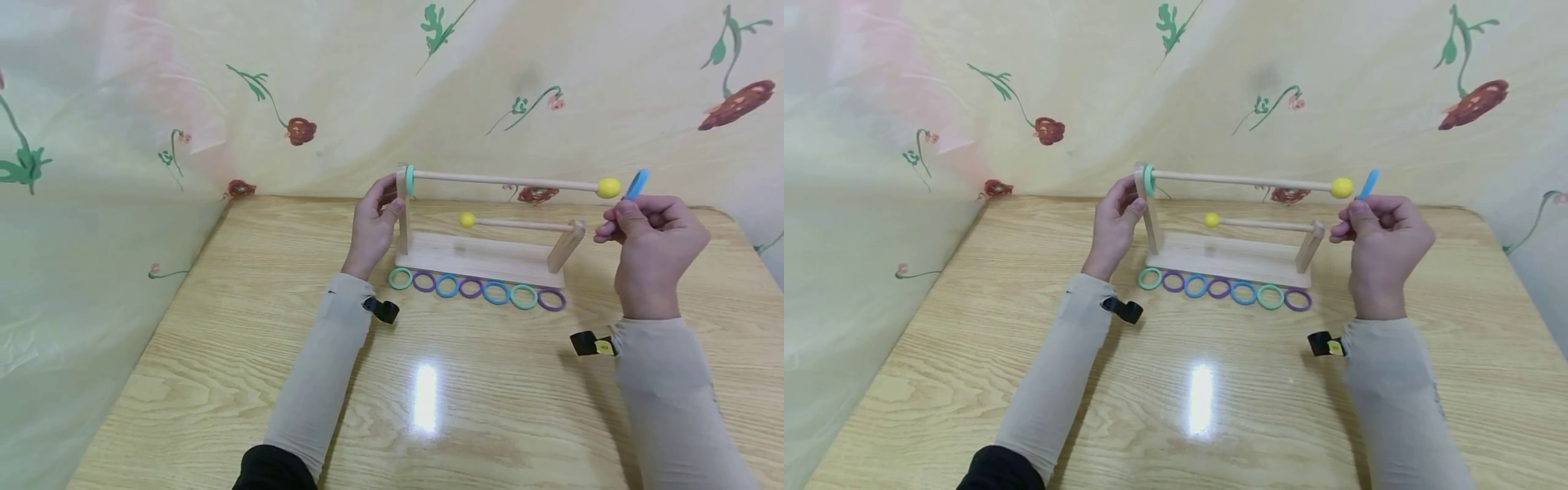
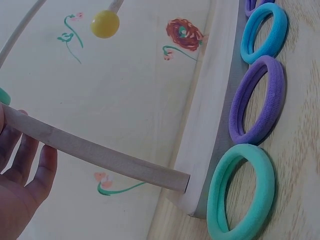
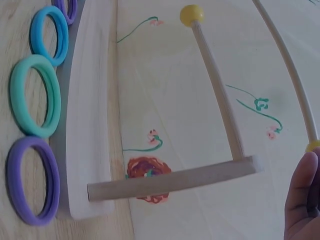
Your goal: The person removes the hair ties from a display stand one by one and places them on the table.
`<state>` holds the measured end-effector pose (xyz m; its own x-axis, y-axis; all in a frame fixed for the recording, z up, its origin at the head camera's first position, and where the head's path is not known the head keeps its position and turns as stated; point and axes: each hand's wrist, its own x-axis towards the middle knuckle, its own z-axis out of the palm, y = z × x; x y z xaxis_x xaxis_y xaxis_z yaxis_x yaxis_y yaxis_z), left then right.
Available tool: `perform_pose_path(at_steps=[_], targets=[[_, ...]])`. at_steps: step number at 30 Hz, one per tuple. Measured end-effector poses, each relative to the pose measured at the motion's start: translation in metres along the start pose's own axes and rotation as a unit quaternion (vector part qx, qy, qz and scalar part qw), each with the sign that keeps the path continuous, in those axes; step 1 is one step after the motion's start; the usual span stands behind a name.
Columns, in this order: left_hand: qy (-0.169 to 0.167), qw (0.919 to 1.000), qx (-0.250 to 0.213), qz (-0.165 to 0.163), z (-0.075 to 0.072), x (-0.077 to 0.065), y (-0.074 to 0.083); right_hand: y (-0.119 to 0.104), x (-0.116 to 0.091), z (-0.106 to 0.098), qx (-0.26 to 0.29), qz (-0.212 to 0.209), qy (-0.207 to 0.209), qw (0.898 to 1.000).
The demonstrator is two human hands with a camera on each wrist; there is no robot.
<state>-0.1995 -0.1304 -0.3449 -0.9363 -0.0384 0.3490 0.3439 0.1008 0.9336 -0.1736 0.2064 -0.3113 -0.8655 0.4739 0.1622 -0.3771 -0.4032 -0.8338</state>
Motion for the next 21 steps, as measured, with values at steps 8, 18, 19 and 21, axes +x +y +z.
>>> perform_pose_path(at_steps=[8,18,19,21], targets=[[-0.002,1.0,-0.001,0.008,0.0,-0.001,-0.001,-0.006,0.0,-0.007,0.003,0.006,0.011,1.0],[-0.003,1.0,-0.004,0.006,-0.001,-0.002,-0.001,-0.011,-0.009,-0.025,-0.038,-0.005,-0.031,0.999],[-0.004,1.0,-0.005,0.006,-0.001,-0.002,-0.001,-0.011,-0.011,-0.028,-0.046,-0.006,-0.04,0.998],[-0.004,1.0,-0.004,0.007,-0.001,-0.002,-0.001,-0.012,-0.013,-0.034,-0.065,0.005,-0.058,0.996]])
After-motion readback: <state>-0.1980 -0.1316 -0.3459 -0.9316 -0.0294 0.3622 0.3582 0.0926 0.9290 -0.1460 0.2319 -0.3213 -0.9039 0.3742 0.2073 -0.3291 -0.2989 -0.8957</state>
